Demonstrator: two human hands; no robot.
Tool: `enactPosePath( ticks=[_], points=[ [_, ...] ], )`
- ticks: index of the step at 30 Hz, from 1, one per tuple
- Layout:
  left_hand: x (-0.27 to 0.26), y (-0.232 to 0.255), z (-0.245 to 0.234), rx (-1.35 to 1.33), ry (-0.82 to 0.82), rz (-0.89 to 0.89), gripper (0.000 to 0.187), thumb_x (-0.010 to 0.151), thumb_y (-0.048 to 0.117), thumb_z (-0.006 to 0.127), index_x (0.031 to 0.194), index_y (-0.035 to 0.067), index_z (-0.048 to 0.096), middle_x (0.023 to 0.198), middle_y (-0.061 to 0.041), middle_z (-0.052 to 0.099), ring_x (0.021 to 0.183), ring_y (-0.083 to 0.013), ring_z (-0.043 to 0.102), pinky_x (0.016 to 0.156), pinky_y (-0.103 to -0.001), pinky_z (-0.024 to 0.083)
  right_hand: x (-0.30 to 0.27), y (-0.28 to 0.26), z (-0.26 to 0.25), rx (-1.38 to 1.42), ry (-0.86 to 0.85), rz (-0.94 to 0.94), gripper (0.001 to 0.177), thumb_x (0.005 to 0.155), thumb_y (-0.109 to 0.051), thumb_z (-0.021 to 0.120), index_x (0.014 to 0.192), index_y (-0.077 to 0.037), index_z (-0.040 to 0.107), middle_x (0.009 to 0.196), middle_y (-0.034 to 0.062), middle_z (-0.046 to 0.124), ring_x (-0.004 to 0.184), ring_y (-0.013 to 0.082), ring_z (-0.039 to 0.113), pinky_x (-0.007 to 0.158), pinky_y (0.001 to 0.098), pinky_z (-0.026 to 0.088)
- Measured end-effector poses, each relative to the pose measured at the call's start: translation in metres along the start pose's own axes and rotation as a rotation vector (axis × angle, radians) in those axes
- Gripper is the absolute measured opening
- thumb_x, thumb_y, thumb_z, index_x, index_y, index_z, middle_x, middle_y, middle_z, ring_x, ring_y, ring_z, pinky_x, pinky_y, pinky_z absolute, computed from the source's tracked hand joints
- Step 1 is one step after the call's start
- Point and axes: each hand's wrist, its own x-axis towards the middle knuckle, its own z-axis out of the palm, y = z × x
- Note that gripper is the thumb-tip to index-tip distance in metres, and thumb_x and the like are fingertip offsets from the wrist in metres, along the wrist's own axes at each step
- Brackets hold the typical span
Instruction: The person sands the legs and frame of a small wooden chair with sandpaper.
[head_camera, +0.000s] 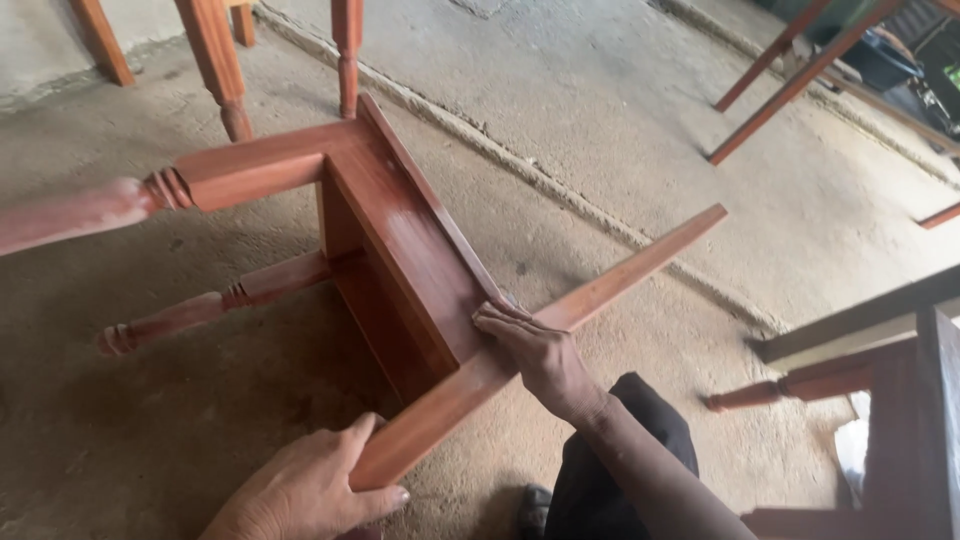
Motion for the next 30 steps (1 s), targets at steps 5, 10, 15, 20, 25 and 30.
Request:
enactPosePath(
  ticks=[5, 10, 15, 20, 25, 30],
  points=[
    [0.006, -0.003, -0.009, 0.129, -0.053, 0.103, 0.110, 0.084, 0.070, 0.067, 0.153, -0.006, 0.028, 0.124, -0.028, 0.064, 0.119, -0.0319, 0.068, 0.108, -0.040, 0.054, 0.103, 0.039, 0.023, 0.070, -0.074, -0.022, 0.042, 0.094, 0.018, 0.056, 0.129, -0.002, 0.068, 0.140, 0.0159, 0.066, 0.136, 0.0343, 0.058, 0.099, 0.0359, 0.059],
    [0.002, -0.005, -0.003, -0.044, -0.015, 0.186, 0.105, 0.067, 0.068, 0.068, 0.142, -0.003, 0.045, 0.113, -0.023, 0.075, 0.108, -0.0308, 0.076, 0.101, -0.039, 0.058, 0.158, 0.034, 0.025, 0.197, -0.114, 0.164, 0.030, 0.101, 0.005, 0.063, 0.128, -0.004, 0.071, 0.139, 0.0134, 0.066, 0.135, 0.0338, 0.059, 0.108, 0.0404, 0.056],
    [0.032, -0.026, 0.007, 0.051, -0.092, 0.136, 0.114, 0.086, 0.075, 0.064, 0.158, -0.004, 0.022, 0.147, -0.031, 0.048, 0.140, -0.0395, 0.051, 0.118, -0.049, 0.043, 0.077, -0.006, -0.015, 0.206, -0.092, 0.011, 0.031, 0.104, 0.007, 0.054, 0.133, 0.002, 0.064, 0.148, 0.0182, 0.058, 0.141, 0.0392, 0.049, 0.106, 0.0421, 0.051],
    [0.023, -0.015, -0.004, 0.056, -0.117, 0.142, 0.110, 0.088, 0.071, 0.065, 0.158, -0.002, 0.020, 0.151, -0.031, 0.043, 0.145, -0.0394, 0.046, 0.121, -0.050, 0.040, 0.089, 0.013, -0.003, 0.159, -0.039, -0.019, 0.026, 0.106, 0.002, 0.057, 0.129, -0.001, 0.068, 0.141, 0.0152, 0.064, 0.136, 0.0340, 0.060, 0.104, 0.0365, 0.056],
    [-0.002, 0.000, -0.006, 0.016, -0.104, 0.054, 0.100, 0.080, 0.069, 0.067, 0.147, -0.001, 0.040, 0.133, -0.025, 0.069, 0.128, -0.0332, 0.069, 0.113, -0.042, 0.051, 0.132, 0.026, 0.026, 0.183, -0.005, 0.043, 0.026, 0.106, 0.006, 0.055, 0.125, -0.004, 0.070, 0.139, 0.0138, 0.066, 0.133, 0.0329, 0.062, 0.089, 0.0285, 0.062],
    [0.033, -0.029, 0.011, 0.073, -0.061, 0.073, 0.110, 0.091, 0.075, 0.066, 0.161, 0.004, 0.018, 0.158, -0.026, 0.036, 0.149, -0.0378, 0.036, 0.122, -0.048, 0.033, 0.062, -0.005, -0.011, 0.101, -0.001, -0.053, 0.030, 0.102, 0.001, 0.060, 0.131, -0.002, 0.067, 0.139, 0.0126, 0.067, 0.133, 0.0328, 0.061, 0.096, 0.0362, 0.060]
  ],
)
